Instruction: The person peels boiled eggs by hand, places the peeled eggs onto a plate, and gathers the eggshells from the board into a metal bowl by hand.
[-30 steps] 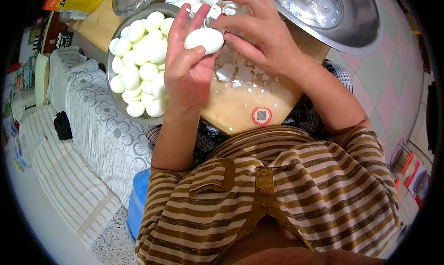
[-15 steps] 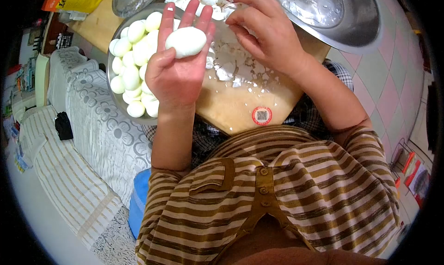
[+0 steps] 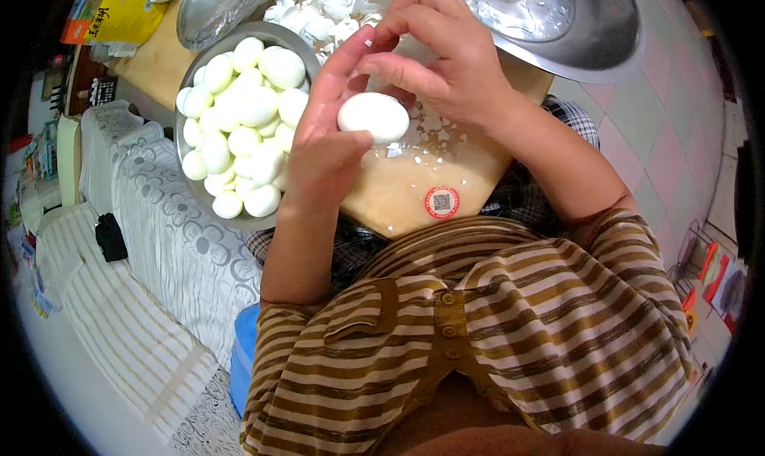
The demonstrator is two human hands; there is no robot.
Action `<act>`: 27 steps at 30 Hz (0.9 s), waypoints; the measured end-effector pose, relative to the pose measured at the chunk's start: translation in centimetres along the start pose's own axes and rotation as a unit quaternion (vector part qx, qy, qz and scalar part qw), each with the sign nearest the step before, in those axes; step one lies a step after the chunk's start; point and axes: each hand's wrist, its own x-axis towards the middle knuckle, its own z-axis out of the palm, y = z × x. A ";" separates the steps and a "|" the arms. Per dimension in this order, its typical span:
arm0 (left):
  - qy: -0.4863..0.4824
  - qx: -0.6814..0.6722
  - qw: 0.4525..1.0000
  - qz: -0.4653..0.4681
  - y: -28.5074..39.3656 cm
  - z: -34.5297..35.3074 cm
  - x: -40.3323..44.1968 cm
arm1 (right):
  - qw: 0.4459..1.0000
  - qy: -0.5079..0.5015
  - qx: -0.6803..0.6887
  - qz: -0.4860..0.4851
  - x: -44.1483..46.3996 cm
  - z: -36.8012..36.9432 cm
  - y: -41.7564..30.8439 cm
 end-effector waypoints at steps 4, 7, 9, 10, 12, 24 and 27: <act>-0.021 0.058 0.998 0.032 -0.5 0.3 -0.1 | 1.000 -0.002 0.015 0.000 0.2 0.0 0.0; -0.022 0.113 0.992 0.052 -0.4 0.0 -0.2 | 0.999 0.012 0.030 -0.007 0.1 0.4 0.6; -0.029 0.118 0.991 0.051 -0.2 -0.2 -0.2 | 0.999 0.018 0.036 -0.008 0.0 0.4 0.6; -0.009 0.162 0.986 0.033 0.1 0.0 -0.2 | 0.999 0.012 0.035 -0.003 0.0 0.2 0.4; 0.014 0.204 0.979 0.014 0.5 -0.2 -0.2 | 0.999 0.003 0.037 0.003 0.0 0.1 0.4; -0.024 -0.373 0.922 -0.096 -0.5 -3.3 -0.1 | 0.999 0.025 0.002 -0.028 0.6 -0.4 0.1; -0.019 -0.367 0.925 -0.100 -0.3 -3.2 -0.1 | 0.998 -0.065 -0.009 -0.020 1.0 -1.3 -0.2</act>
